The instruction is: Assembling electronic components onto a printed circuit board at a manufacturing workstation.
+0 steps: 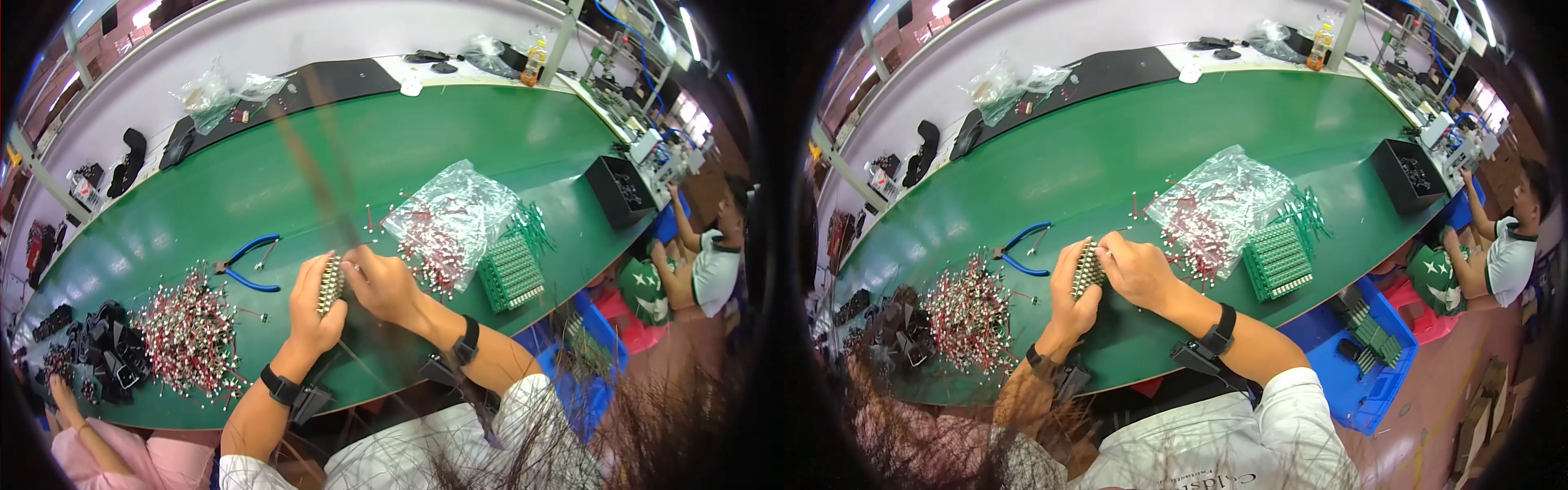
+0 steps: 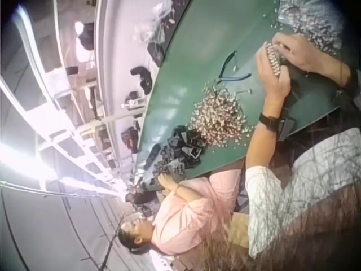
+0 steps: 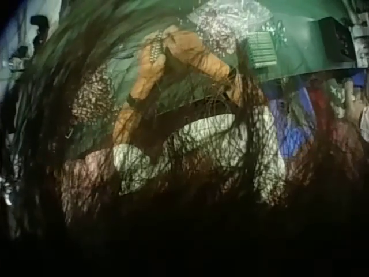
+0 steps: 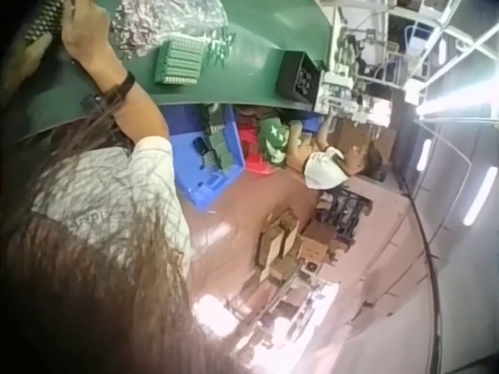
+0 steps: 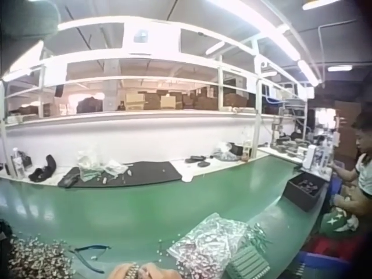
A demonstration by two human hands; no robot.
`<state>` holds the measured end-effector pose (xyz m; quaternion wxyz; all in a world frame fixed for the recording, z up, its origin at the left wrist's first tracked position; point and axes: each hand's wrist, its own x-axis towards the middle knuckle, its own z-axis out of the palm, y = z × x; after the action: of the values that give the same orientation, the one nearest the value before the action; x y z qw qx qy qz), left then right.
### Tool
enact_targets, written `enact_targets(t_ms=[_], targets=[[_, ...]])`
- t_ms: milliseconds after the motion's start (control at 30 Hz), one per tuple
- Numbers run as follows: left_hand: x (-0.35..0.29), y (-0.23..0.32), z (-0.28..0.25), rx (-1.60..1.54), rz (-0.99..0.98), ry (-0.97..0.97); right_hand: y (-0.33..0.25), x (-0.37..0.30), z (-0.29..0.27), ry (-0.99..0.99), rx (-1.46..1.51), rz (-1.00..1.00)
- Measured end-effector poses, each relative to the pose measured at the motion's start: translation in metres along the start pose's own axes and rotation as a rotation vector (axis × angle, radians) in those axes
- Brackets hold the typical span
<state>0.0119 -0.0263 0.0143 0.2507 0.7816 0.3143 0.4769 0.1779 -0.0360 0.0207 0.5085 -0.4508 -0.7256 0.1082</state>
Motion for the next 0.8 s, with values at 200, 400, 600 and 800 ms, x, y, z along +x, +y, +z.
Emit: enact_targets(t_ms=[200, 400, 600, 800], targets=[[0.0, -0.007, -0.005, -0.063, -0.195, 0.183, 0.005, -0.001, -0.01, -0.011, 0.019, 0.111], [-0.005, -0.027, -0.008, -0.193, -0.381, 0.281, -0.011, 0.006, -0.026, -0.251, 0.057, 0.306], [-0.004, -0.031, -0.004, -0.168, -0.373, 0.251, 0.004, 0.002, -0.018, -0.13, 0.116, 0.109], [0.0, -0.019, -0.004, -0.095, -0.28, 0.213, 0.003, 0.005, -0.014, -0.104, 0.211, 0.047]])
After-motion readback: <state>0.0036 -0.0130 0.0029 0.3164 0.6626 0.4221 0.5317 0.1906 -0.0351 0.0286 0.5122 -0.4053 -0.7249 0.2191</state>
